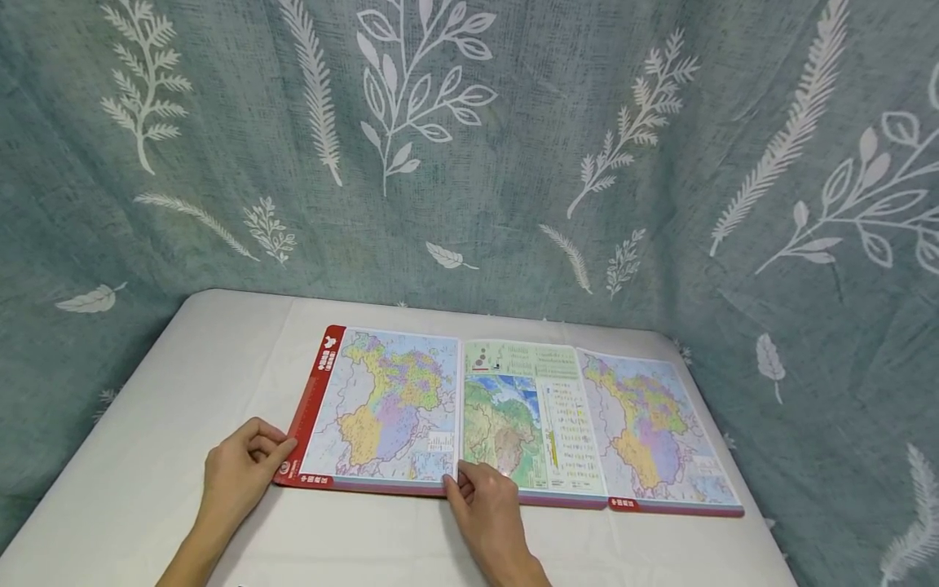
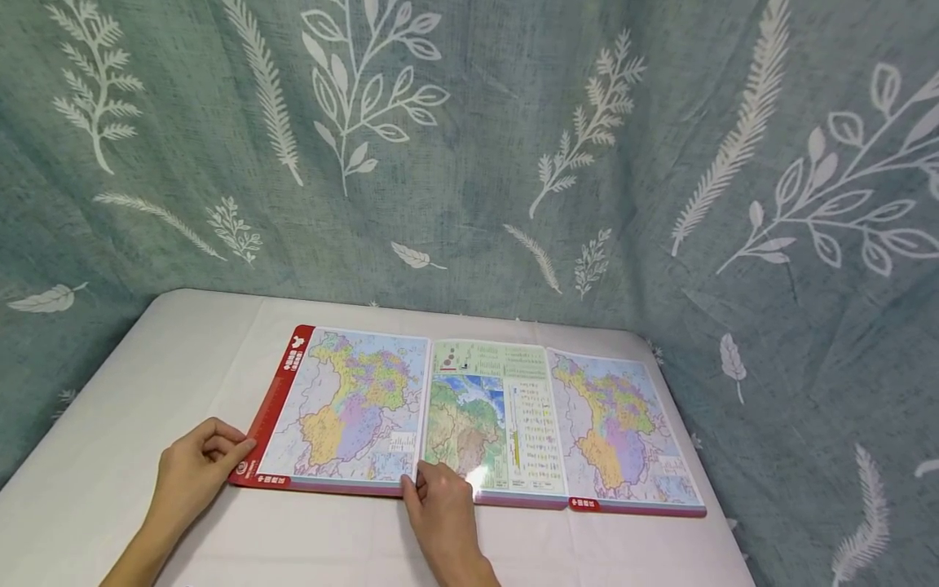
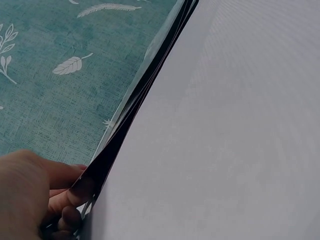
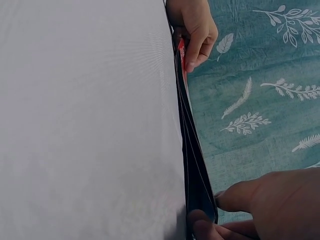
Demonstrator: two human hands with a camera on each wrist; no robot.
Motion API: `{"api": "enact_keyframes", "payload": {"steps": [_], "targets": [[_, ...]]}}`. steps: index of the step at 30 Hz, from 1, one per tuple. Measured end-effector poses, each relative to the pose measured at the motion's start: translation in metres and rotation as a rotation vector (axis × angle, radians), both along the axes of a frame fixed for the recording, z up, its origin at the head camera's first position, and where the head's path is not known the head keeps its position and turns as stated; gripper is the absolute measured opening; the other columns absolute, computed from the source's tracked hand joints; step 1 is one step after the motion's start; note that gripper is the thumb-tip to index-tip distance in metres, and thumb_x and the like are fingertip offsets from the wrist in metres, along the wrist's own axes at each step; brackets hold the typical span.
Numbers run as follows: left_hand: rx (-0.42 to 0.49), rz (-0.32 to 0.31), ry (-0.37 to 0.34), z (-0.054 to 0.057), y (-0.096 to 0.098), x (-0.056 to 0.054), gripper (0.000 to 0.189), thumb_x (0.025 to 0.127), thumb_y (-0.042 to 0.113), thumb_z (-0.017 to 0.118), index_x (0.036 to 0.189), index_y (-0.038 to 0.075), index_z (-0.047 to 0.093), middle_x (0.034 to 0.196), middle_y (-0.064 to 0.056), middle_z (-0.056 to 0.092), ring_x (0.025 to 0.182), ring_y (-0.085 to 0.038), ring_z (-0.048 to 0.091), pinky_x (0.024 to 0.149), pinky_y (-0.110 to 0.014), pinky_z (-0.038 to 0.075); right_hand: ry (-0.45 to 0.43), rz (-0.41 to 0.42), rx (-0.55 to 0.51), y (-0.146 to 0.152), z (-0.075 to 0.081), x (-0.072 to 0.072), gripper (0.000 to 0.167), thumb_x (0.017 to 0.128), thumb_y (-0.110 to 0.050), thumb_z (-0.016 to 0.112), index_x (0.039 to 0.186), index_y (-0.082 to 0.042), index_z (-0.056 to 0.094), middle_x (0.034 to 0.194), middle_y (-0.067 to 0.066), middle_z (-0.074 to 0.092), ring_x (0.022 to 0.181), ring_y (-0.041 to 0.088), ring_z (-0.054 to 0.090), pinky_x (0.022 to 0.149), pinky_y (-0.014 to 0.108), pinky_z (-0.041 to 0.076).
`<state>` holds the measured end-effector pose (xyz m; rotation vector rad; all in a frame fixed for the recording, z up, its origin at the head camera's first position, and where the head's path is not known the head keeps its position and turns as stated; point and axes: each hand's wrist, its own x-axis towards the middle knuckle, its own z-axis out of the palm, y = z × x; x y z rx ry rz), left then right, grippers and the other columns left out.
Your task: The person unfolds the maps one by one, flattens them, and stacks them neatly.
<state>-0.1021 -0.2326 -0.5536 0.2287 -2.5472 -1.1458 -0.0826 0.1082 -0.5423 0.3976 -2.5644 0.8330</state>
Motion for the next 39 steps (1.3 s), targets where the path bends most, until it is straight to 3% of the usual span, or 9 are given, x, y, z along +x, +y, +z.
{"api": "enact_keyframes", "payload": {"steps": [7, 13, 22, 31, 35, 39], "targets": [[-0.029, -0.009, -0.003, 0.0024, -0.0012, 0.0003, 0.020, 0.086, 0.013, 0.088, 0.088, 0.010, 0.068, 0.056, 0.008, 0.061, 0.055, -0.004, 0.047, 0.059, -0.022, 0.035, 0.030, -0.021, 0.098, -0.0013, 0.0025, 0.0020, 0.038, 0.081, -0.013, 0.090, 0.066, -0.019, 0.055, 0.061, -0.011, 0.053, 0.056, -0.005, 0.039, 0.052, 0.012, 0.036], [-0.024, -0.005, -0.014, 0.0023, 0.0013, -0.0005, 0.020, 0.087, 0.014, 0.088, 0.090, 0.010, 0.068, 0.056, 0.008, 0.060, 0.054, -0.004, 0.047, 0.060, -0.022, 0.035, 0.021, -0.041, 0.052, 0.0007, 0.0023, 0.0008, 0.025, 0.079, -0.016, 0.094, 0.085, -0.011, 0.071, 0.072, -0.006, 0.059, 0.065, 0.001, 0.048, 0.059, 0.017, 0.043], [-0.036, -0.004, -0.034, 0.0018, 0.0002, -0.0026, 0.021, 0.088, 0.015, 0.087, 0.091, 0.009, 0.068, 0.056, 0.007, 0.061, 0.054, -0.006, 0.048, 0.060, -0.024, 0.035, -0.242, 0.010, -0.192, -0.0002, 0.0002, -0.0030, 0.036, 0.089, -0.014, 0.084, 0.117, -0.006, 0.062, 0.075, -0.007, 0.059, 0.059, -0.003, 0.050, 0.059, 0.020, 0.047], [-0.041, 0.000, -0.046, 0.0028, 0.0005, -0.0024, 0.020, 0.087, 0.014, 0.087, 0.091, 0.009, 0.068, 0.057, 0.007, 0.060, 0.054, -0.006, 0.048, 0.059, -0.024, 0.036, -0.435, 0.047, -0.459, -0.0012, -0.0012, -0.0013, 0.065, 0.091, -0.014, 0.084, 0.147, -0.007, 0.051, 0.088, -0.002, 0.063, 0.062, 0.003, 0.058, 0.060, 0.019, 0.051], [-0.036, 0.004, -0.062, 0.0032, 0.0018, -0.0023, 0.021, 0.087, 0.015, 0.088, 0.091, 0.009, 0.068, 0.057, 0.007, 0.061, 0.055, -0.007, 0.048, 0.060, -0.025, 0.036, -0.541, 0.047, -0.620, -0.0017, -0.0021, 0.0012, 0.068, 0.090, -0.016, 0.085, 0.148, -0.003, 0.052, 0.087, 0.004, 0.068, 0.060, 0.009, 0.063, 0.058, 0.020, 0.053], [-0.034, 0.007, -0.076, 0.0039, 0.0017, -0.0019, 0.021, 0.087, 0.016, 0.088, 0.091, 0.009, 0.068, 0.057, 0.007, 0.061, 0.055, -0.007, 0.048, 0.061, -0.026, 0.035, -0.581, 0.080, -0.784, -0.0024, -0.0035, 0.0023, 0.048, 0.093, -0.013, 0.082, 0.131, 0.007, 0.060, 0.082, 0.013, 0.075, 0.061, 0.016, 0.071, 0.057, 0.024, 0.057]]}}
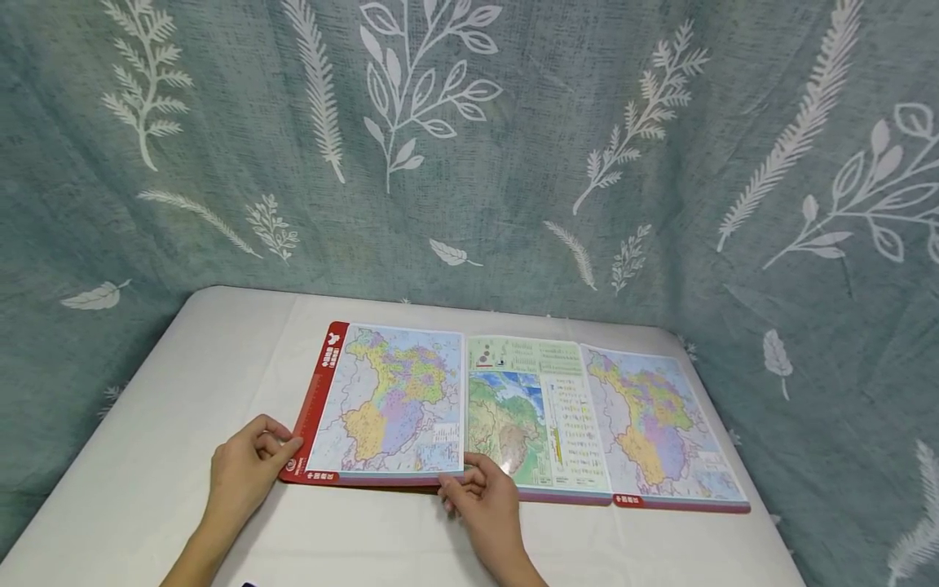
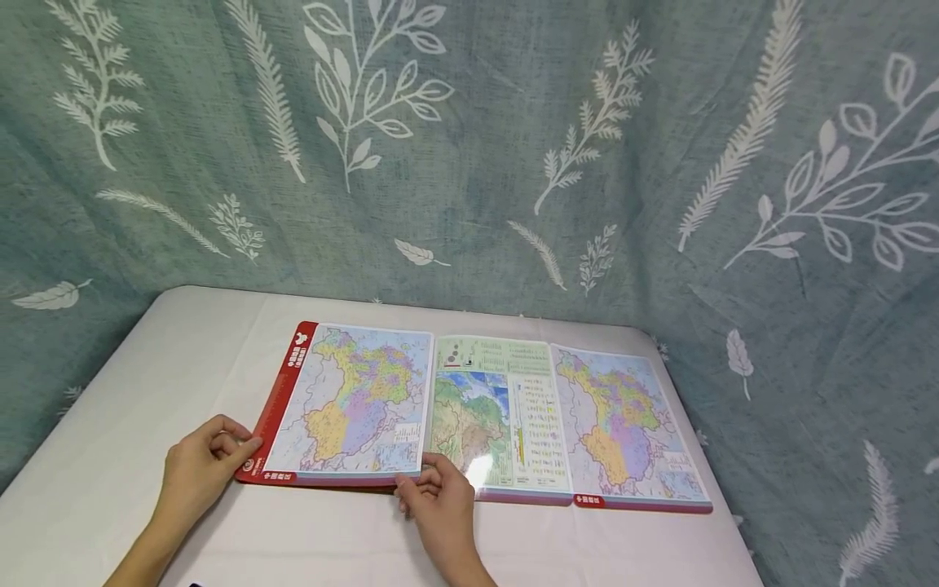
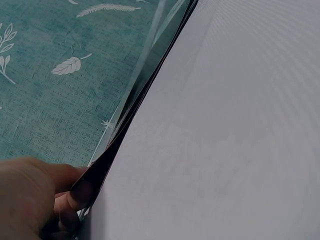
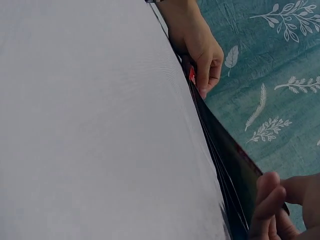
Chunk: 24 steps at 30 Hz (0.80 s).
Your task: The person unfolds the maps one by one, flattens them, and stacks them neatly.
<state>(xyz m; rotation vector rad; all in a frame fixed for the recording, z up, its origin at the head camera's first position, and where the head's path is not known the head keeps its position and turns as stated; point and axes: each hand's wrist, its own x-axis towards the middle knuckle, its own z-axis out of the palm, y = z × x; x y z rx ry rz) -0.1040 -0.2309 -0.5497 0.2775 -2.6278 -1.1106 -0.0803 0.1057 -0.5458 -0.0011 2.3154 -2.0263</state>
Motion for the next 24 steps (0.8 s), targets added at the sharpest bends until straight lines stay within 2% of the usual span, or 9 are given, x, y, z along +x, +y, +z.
{"api": "enact_keyframes", "payload": {"steps": [2, 5, 18, 24], "targets": [[-0.002, -0.001, 0.002, 0.000, 0.001, 0.001, 0.021, 0.087, 0.016, 0.088, 0.090, 0.009, 0.069, 0.057, 0.007, 0.061, 0.055, -0.007, 0.048, 0.061, -0.026, 0.035, 0.010, 0.002, -0.054, 0.001, 0.000, 0.000, 0.036, 0.094, -0.011, 0.080, 0.119, 0.008, 0.062, 0.082, 0.016, 0.076, 0.061, 0.017, 0.072, 0.057, 0.025, 0.058], [-0.005, 0.002, 0.004, 0.000, 0.001, 0.001, 0.020, 0.087, 0.016, 0.088, 0.089, 0.009, 0.069, 0.057, 0.007, 0.061, 0.055, -0.007, 0.048, 0.060, -0.026, 0.035, 0.025, -0.008, -0.100, 0.002, 0.001, 0.000, 0.027, 0.095, -0.009, 0.079, 0.107, 0.008, 0.062, 0.081, 0.019, 0.075, 0.059, 0.015, 0.070, 0.056, 0.025, 0.057], [-0.007, -0.004, 0.034, -0.006, 0.002, 0.003, 0.020, 0.086, 0.015, 0.088, 0.087, 0.010, 0.069, 0.055, 0.009, 0.061, 0.052, -0.005, 0.048, 0.060, -0.026, 0.035, 0.112, -0.100, -0.150, 0.019, 0.007, -0.006, 0.022, 0.098, -0.013, 0.075, 0.104, 0.006, 0.064, 0.079, 0.019, 0.074, 0.058, 0.018, 0.068, 0.054, 0.026, 0.056], [-0.013, -0.005, 0.042, -0.005, 0.002, 0.002, 0.020, 0.086, 0.015, 0.088, 0.087, 0.009, 0.069, 0.056, 0.008, 0.060, 0.052, -0.006, 0.048, 0.060, -0.026, 0.035, 0.118, -0.142, -0.176, 0.024, 0.008, -0.007, 0.019, 0.099, -0.010, 0.074, 0.102, 0.005, 0.063, 0.077, 0.021, 0.073, 0.055, 0.018, 0.066, 0.053, 0.025, 0.055]]}}
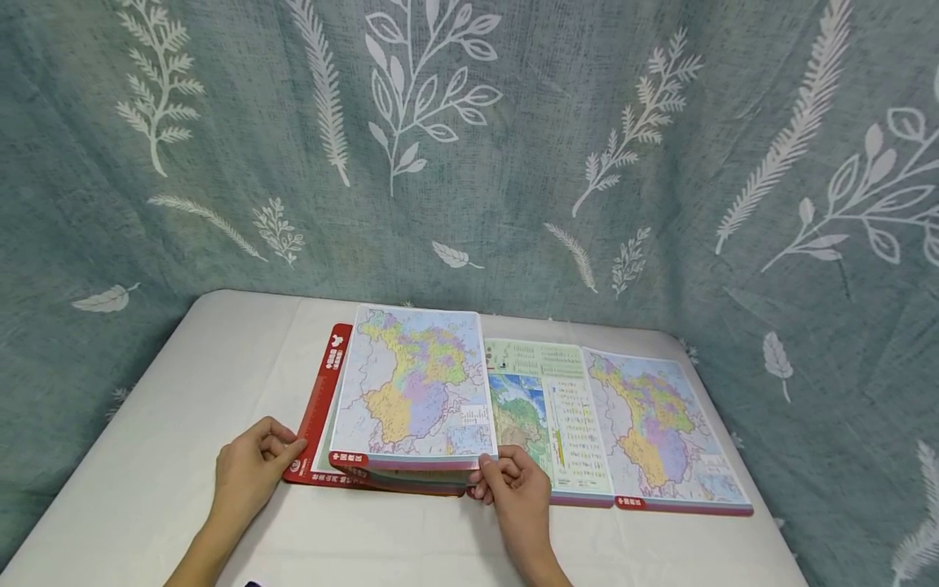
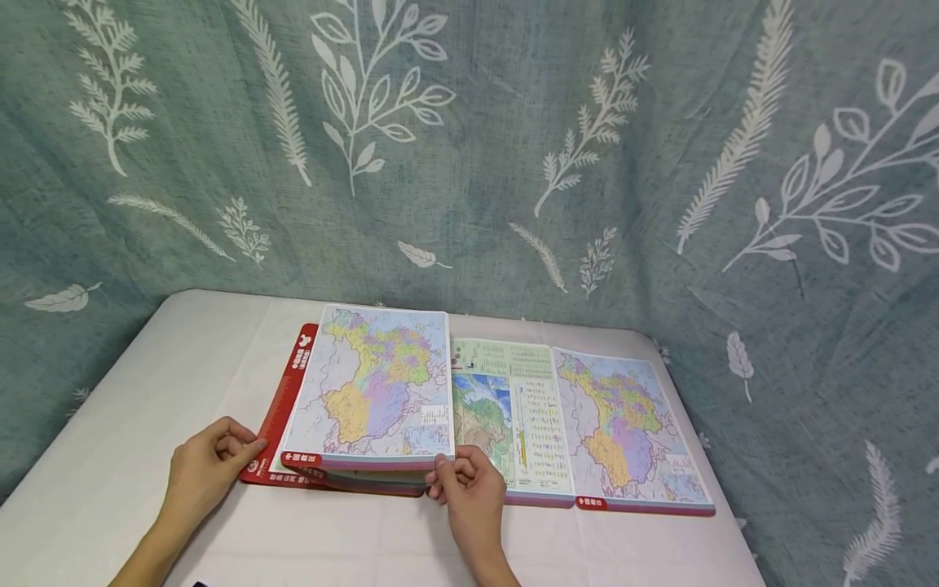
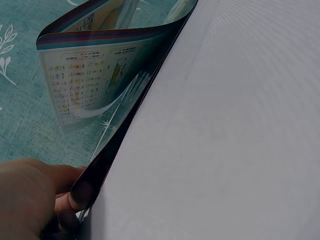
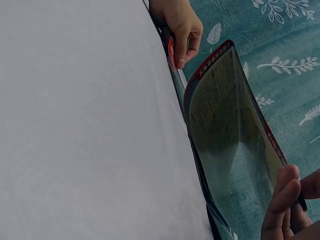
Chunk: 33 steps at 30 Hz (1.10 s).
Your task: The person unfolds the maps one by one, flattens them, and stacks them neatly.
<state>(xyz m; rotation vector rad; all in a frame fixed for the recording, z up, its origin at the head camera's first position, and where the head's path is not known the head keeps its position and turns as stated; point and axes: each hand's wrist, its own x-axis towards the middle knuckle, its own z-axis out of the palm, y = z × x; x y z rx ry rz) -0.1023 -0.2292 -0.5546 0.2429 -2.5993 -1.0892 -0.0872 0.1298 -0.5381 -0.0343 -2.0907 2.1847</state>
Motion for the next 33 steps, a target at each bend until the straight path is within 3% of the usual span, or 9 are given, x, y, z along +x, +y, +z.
{"api": "enact_keyframes", "payload": {"steps": [7, 33], "targets": [[0.001, -0.004, 0.011, -0.001, -0.001, 0.001, 0.020, 0.086, 0.014, 0.089, 0.087, 0.010, 0.069, 0.055, 0.008, 0.060, 0.052, -0.006, 0.047, 0.058, -0.026, 0.035, 0.024, -0.019, 0.043, 0.003, -0.001, 0.001, 0.016, 0.100, -0.006, 0.072, 0.098, 0.005, 0.062, 0.075, 0.021, 0.073, 0.054, 0.019, 0.065, 0.051, 0.028, 0.055], [-0.011, -0.002, -0.013, 0.001, -0.002, -0.002, 0.021, 0.086, 0.015, 0.089, 0.088, 0.008, 0.069, 0.055, 0.008, 0.061, 0.052, -0.007, 0.049, 0.056, -0.024, 0.036, 0.070, -0.222, 0.116, 0.049, 0.004, -0.007, 0.008, 0.101, -0.002, 0.067, 0.102, 0.006, 0.064, 0.075, 0.019, 0.073, 0.054, 0.018, 0.065, 0.050, 0.024, 0.052]]}}
